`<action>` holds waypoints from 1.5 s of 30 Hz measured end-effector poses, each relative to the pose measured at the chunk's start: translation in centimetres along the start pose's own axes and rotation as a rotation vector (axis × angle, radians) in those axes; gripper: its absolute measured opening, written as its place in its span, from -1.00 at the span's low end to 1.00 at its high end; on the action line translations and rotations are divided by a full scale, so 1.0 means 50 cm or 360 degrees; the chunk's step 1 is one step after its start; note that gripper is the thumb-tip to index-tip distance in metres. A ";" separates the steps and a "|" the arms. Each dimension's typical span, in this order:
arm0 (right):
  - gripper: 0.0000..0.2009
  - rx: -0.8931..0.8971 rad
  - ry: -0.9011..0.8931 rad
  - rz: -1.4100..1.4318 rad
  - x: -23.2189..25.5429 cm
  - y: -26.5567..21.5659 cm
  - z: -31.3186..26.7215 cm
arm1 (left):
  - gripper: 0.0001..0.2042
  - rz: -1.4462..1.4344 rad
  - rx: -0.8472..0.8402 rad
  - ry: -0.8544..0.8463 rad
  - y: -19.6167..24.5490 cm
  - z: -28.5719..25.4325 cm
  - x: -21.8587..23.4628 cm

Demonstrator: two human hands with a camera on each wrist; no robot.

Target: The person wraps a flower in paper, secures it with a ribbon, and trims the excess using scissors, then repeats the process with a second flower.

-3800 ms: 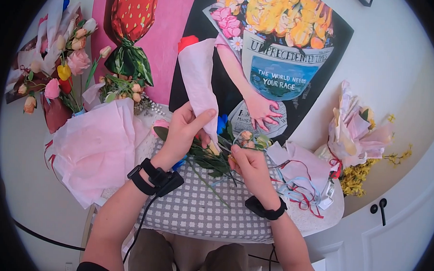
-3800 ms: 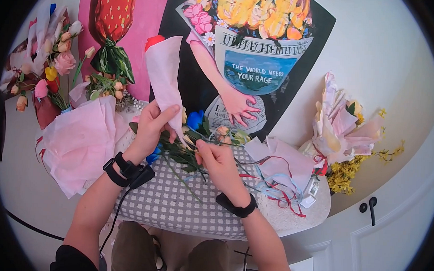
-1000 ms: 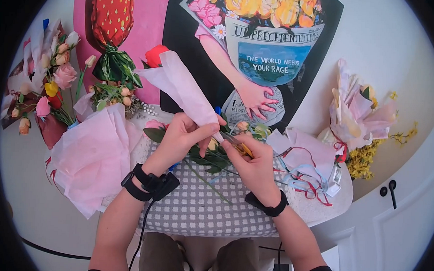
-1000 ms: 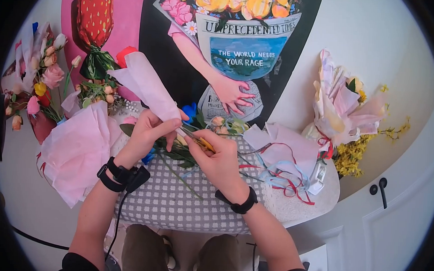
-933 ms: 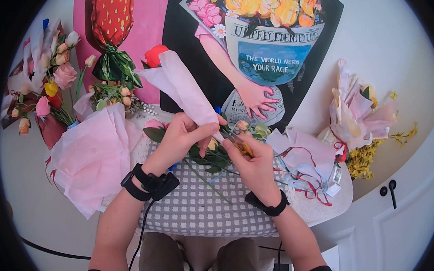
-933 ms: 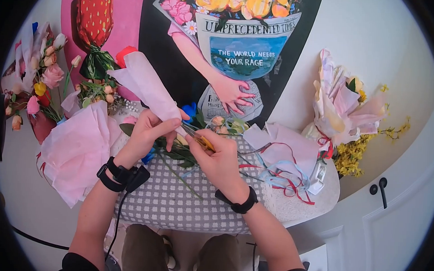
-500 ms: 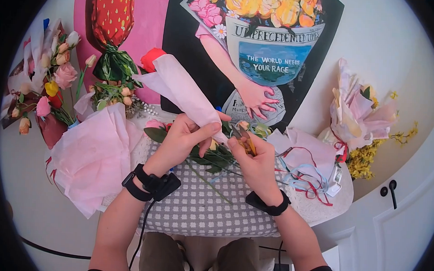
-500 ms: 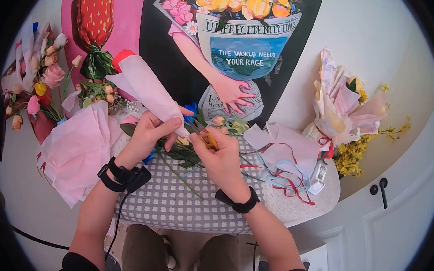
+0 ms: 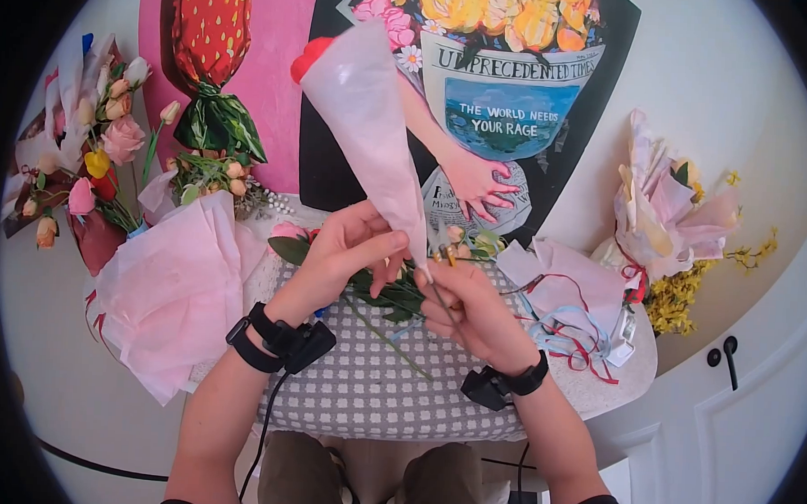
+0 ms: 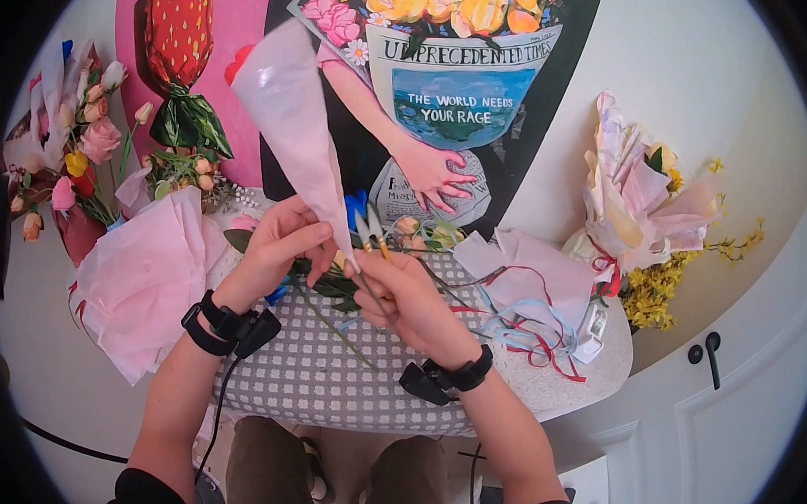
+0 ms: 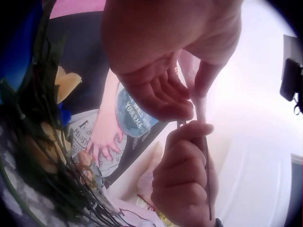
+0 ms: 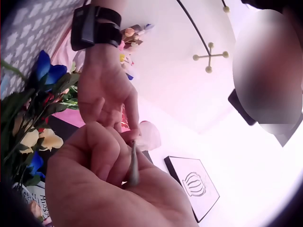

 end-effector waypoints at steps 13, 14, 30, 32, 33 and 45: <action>-0.83 0.0627 0.0573 -0.0885 -0.022 0.006 0.007 | -0.84 0.0203 -0.0130 0.0094 -0.011 0.001 0.001; -0.83 0.0625 0.0574 -0.0885 -0.021 0.008 0.008 | -0.84 0.0201 -0.0129 0.0094 -0.012 0.001 0.003; -0.84 0.0481 0.0438 -0.0648 -0.012 0.013 0.009 | -0.66 0.0020 0.0254 0.0195 -0.010 0.000 0.004; -0.84 0.0482 0.0437 -0.0653 -0.010 0.013 0.010 | -0.67 -0.0017 0.0233 0.0204 -0.010 0.000 0.009; -0.84 0.0484 0.0440 -0.0670 -0.009 0.014 0.010 | -0.68 -0.0002 0.0204 0.0191 -0.008 -0.001 0.011; -0.82 0.0436 0.0461 -0.0722 -0.007 0.012 0.011 | -0.79 0.0060 0.0082 0.0205 -0.018 0.002 0.018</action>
Point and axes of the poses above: each hand's wrist, its own z-axis towards the middle knuckle, its own x-axis out of the back of the hand, y = z × x, the point moved 1 cm from there along z, towards the middle knuckle, and after that the axes turned 8 degrees about -z, right-handed, at the moved point
